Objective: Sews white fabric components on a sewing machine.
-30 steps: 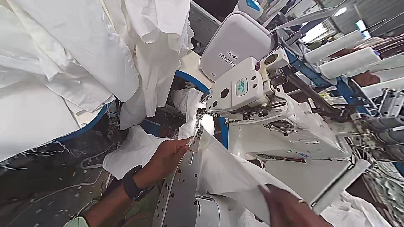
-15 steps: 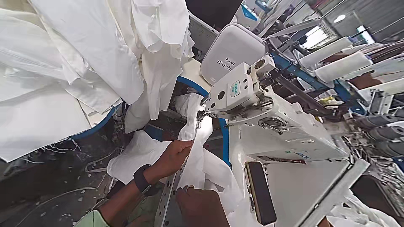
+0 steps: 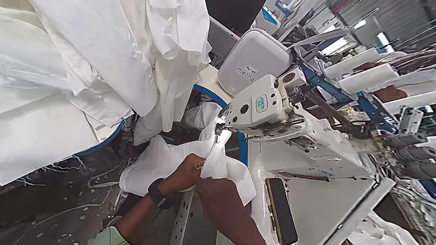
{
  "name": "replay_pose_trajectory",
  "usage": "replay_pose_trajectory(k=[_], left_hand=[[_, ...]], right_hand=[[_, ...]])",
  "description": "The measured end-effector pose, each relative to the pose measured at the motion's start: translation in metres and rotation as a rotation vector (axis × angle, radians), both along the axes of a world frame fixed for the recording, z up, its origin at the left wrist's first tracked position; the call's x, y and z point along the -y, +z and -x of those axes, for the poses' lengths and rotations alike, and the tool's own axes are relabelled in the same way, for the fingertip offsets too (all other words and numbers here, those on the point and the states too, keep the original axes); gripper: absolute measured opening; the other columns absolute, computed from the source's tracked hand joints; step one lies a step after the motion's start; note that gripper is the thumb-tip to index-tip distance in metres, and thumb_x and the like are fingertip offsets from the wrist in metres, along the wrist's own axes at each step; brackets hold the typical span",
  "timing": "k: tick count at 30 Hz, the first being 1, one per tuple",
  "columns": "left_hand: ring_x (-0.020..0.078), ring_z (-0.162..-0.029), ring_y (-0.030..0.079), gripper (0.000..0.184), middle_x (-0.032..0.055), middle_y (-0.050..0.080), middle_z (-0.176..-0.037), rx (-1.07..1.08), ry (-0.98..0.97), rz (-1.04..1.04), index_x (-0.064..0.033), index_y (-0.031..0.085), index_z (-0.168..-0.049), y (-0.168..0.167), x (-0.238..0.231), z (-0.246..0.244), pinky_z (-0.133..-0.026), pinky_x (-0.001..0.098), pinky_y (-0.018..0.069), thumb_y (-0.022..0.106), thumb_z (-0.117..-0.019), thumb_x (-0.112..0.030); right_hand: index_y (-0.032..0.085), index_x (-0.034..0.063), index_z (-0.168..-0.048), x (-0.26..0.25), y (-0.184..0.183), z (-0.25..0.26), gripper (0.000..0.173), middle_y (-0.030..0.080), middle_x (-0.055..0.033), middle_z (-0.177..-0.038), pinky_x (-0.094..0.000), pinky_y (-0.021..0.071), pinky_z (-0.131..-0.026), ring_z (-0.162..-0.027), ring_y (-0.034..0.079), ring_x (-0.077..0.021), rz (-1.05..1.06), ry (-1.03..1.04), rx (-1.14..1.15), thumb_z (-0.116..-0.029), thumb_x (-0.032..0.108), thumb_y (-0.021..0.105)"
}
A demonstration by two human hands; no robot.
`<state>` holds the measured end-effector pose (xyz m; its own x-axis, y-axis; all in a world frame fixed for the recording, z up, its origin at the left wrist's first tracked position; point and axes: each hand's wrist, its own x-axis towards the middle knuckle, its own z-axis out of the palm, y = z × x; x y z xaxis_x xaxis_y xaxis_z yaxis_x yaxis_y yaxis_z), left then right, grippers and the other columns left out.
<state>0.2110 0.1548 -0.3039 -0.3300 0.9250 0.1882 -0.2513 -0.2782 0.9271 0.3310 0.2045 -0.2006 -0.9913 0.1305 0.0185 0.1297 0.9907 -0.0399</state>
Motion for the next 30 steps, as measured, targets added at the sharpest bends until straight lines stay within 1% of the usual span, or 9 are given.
replay_pose_trajectory(k=[2, 5, 8, 11, 15, 19, 22, 26, 30], left_hand=[[-0.0033, -0.067, 0.059, 0.021, -0.0048, 0.064, -0.07, -0.077, 0.068, 0.078, -0.0007, 0.068, -0.084, 0.008, 0.0, -0.004, -0.065, 0.0189, 0.0505, 0.053, -0.0978, -0.005], [0.0171, -0.071, 0.063, 0.035, 0.0112, 0.07, -0.08, -0.313, 0.117, 0.316, 0.0027, 0.073, -0.118, 0.033, 0.028, -0.011, -0.071, 0.0394, 0.0508, 0.048, -0.1055, -0.018], [0.0052, -0.06, 0.053, 0.029, 0.0005, 0.06, -0.066, -0.386, 0.141, 0.295, -0.0007, 0.072, -0.087, 0.006, 0.055, 0.011, -0.061, 0.0283, 0.0455, 0.057, -0.1011, -0.021], [0.0104, -0.066, 0.054, 0.026, 0.0043, 0.06, -0.072, -0.457, 0.055, 0.438, 0.0033, 0.07, -0.093, -0.022, 0.061, 0.076, -0.068, 0.0355, 0.0485, 0.057, -0.1034, -0.017], [0.0002, -0.064, 0.053, 0.023, -0.0046, 0.06, -0.07, -0.697, 0.04, 0.311, -0.0052, 0.071, -0.09, 0.047, 0.075, 0.078, -0.063, 0.0227, 0.0452, 0.058, -0.1024, -0.018], [0.0056, -0.059, 0.046, 0.028, -0.0016, 0.05, -0.064, -0.767, -0.281, 0.37, -0.0013, 0.066, -0.085, 0.046, 0.071, 0.079, -0.058, 0.0273, 0.0398, 0.051, -0.1047, -0.016], [0.0081, -0.06, 0.044, 0.031, -0.001, 0.046, -0.063, -0.591, 0.006, 0.481, -0.001, 0.061, -0.078, 0.008, 0.072, 0.079, -0.061, 0.03, 0.0387, 0.05, -0.1046, -0.013], [0.0151, -0.059, 0.052, 0.03, 0.0027, 0.049, -0.06, -0.935, 0.5, 0.158, -0.0047, 0.056, -0.063, 0.033, 0.064, 0.055, -0.055, 0.0359, 0.0416, 0.05, -0.0906, -0.015], [0.0228, -0.051, 0.052, 0.032, 0.0069, 0.048, -0.054, -1.043, 0.43, 0.13, -0.0031, 0.056, -0.064, 0.057, 0.062, 0.04, -0.049, 0.043, 0.0383, 0.048, -0.0912, -0.016]], right_hand=[[0.07, 0.0062, -0.073, -0.006, 0.01, -0.006, 0.012, 0.06, -0.0088, -0.057, -0.0434, 0.0481, -0.043, -0.051, 0.065, -0.0271, -0.008, -0.069, -0.002, -0.0823, 0.014, 0.071], [0.074, 0.0037, -0.077, -0.012, 0.049, -0.041, 0.014, 0.067, -0.0129, -0.067, -0.0493, 0.0543, -0.054, -0.065, 0.071, -0.0332, -0.03, -0.188, 0.13, -0.0855, 0.014, 0.071], [0.075, -0.002, -0.093, -0.027, 0.051, -0.059, 0.019, 0.072, -0.0239, -0.089, -0.0589, 0.0528, -0.075, -0.09, 0.071, -0.0438, 0.075, -0.396, 0.636, -0.0947, 0.014, 0.065], [0.07, -0.0074, -0.108, -0.051, 0.027, -0.062, 0.034, 0.067, -0.0317, -0.113, -0.0666, 0.0444, -0.094, -0.114, 0.062, -0.0504, 0.17, -0.478, 1.004, -0.0999, 0.025, 0.063], [0.065, 0.0047, -0.065, -0.019, 0.082, -0.124, 0.022, 0.066, -0.0131, -0.068, -0.0525, 0.0487, -0.063, -0.072, 0.066, -0.0371, 0.173, 0.043, 0.279, -0.0767, 0.02, 0.075], [0.073, -0.0008, -0.081, -0.019, 0.117, -0.167, 0.017, 0.071, -0.0208, -0.085, -0.0582, 0.0517, -0.061, -0.086, 0.068, -0.0481, -0.051, -0.285, 0.324, -0.0729, 0.011, 0.082], [0.075, 0.0006, -0.076, -0.026, 0.09, -0.18, 0.019, 0.074, -0.0197, -0.109, -0.0635, 0.0511, -0.074, -0.112, 0.063, -0.0498, -0.02, -0.318, 0.194, -0.071, 0.016, 0.085], [0.066, 0.0031, -0.067, -0.027, 0.024, -0.168, 0.034, 0.066, -0.0124, -0.072, -0.0468, 0.0498, -0.064, -0.076, 0.066, -0.0308, 0.425, -0.044, 0.125, -0.0836, 0.031, 0.076], [0.075, -0.0048, -0.086, -0.024, 0.061, -0.173, 0.014, 0.067, -0.03, -0.085, -0.0633, 0.0534, -0.061, -0.082, 0.069, -0.0511, -0.227, -0.536, -0.046, -0.0795, 0.008, 0.077]])
